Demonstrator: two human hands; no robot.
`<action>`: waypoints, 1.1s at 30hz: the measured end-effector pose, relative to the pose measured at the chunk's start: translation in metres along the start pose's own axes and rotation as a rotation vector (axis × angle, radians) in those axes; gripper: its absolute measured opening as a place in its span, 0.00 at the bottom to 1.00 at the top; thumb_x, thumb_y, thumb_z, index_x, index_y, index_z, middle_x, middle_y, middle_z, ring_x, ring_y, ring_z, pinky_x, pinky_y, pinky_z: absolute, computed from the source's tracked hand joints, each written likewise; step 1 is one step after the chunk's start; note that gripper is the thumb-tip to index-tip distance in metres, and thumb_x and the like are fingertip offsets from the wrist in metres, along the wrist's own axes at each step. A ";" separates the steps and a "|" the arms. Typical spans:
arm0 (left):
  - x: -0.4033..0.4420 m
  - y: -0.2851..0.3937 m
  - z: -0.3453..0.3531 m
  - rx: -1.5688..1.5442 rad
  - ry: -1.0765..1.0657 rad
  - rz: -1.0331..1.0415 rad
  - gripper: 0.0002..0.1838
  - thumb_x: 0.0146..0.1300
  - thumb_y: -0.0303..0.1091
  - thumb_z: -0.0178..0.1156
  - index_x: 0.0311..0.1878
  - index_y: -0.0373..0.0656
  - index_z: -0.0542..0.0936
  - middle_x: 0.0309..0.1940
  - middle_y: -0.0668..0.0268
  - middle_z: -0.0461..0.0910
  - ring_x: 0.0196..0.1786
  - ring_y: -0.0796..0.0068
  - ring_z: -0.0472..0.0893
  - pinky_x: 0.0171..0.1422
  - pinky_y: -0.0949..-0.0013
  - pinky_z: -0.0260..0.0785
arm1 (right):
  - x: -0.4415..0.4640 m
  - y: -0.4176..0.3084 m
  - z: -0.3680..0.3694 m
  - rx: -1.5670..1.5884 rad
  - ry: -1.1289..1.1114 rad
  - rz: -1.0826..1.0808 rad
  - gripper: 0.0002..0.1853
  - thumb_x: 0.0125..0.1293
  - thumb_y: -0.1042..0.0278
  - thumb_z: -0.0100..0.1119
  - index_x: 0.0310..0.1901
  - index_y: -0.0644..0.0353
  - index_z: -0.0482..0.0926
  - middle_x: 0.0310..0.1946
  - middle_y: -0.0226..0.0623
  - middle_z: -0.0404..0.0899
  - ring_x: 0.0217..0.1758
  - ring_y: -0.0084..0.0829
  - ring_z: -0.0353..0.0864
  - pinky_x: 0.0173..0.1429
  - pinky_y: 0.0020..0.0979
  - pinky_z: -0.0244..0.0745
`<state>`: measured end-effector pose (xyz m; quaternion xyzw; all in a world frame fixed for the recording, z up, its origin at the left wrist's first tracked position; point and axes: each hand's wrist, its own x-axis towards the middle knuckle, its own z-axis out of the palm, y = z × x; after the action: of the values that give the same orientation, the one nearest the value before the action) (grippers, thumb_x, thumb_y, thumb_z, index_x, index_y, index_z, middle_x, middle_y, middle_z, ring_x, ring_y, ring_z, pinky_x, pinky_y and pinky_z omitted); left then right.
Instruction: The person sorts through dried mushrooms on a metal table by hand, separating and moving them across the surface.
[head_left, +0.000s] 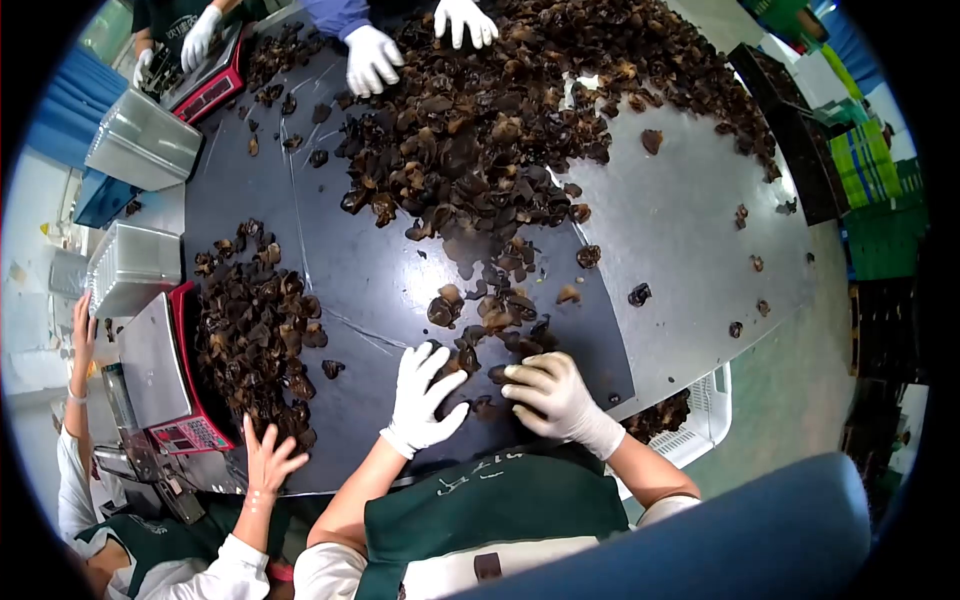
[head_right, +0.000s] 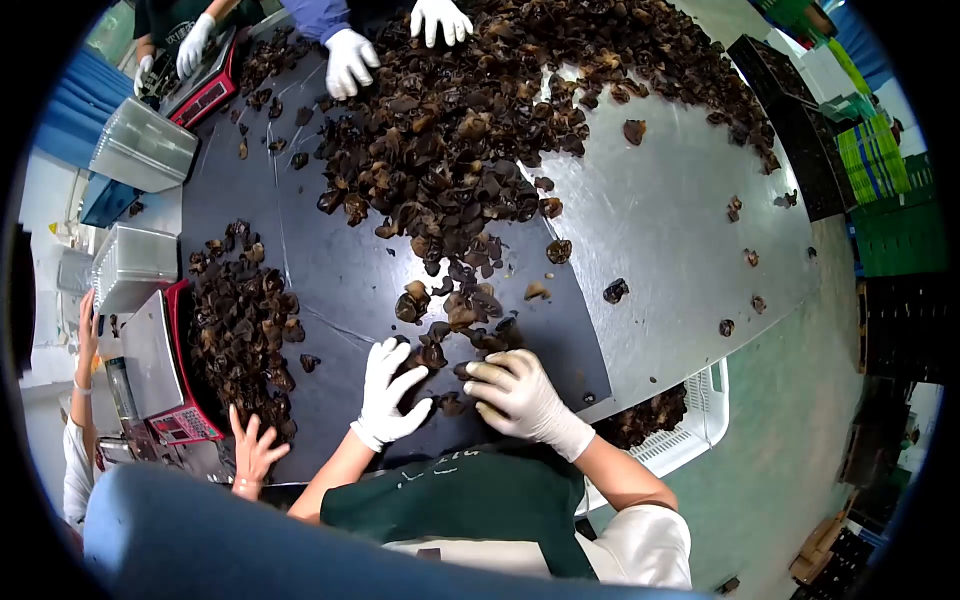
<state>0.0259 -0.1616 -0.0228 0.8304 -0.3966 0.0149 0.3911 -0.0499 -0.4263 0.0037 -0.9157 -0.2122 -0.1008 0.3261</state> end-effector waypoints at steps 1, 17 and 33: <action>-0.002 0.001 0.002 0.013 0.058 -0.065 0.28 0.51 0.38 0.71 0.58 0.48 0.81 0.70 0.50 0.68 0.75 0.41 0.62 0.78 0.38 0.49 | 0.002 0.007 -0.003 -0.008 0.085 0.047 0.17 0.52 0.65 0.69 0.47 0.51 0.83 0.56 0.33 0.79 0.57 0.40 0.75 0.61 0.46 0.70; 0.020 -0.003 0.020 0.044 0.161 -0.232 0.20 0.59 0.27 0.65 0.56 0.44 0.81 0.46 0.56 0.80 0.48 0.54 0.81 0.55 0.59 0.74 | 0.019 0.045 0.014 -0.004 0.356 0.322 0.08 0.61 0.77 0.67 0.42 0.60 0.83 0.38 0.42 0.83 0.40 0.43 0.84 0.45 0.33 0.80; 0.011 0.003 -0.010 -1.775 0.395 -0.843 0.11 0.71 0.30 0.59 0.53 0.38 0.76 0.51 0.54 0.83 0.52 0.60 0.85 0.53 0.62 0.82 | 0.065 -0.013 0.020 1.977 0.433 1.109 0.08 0.74 0.63 0.57 0.46 0.57 0.78 0.35 0.31 0.79 0.31 0.24 0.72 0.31 0.25 0.67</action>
<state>0.0346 -0.1627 -0.0103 0.2932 0.1346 -0.2887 0.9014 0.0026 -0.3835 0.0165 -0.1914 0.2935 0.1117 0.9299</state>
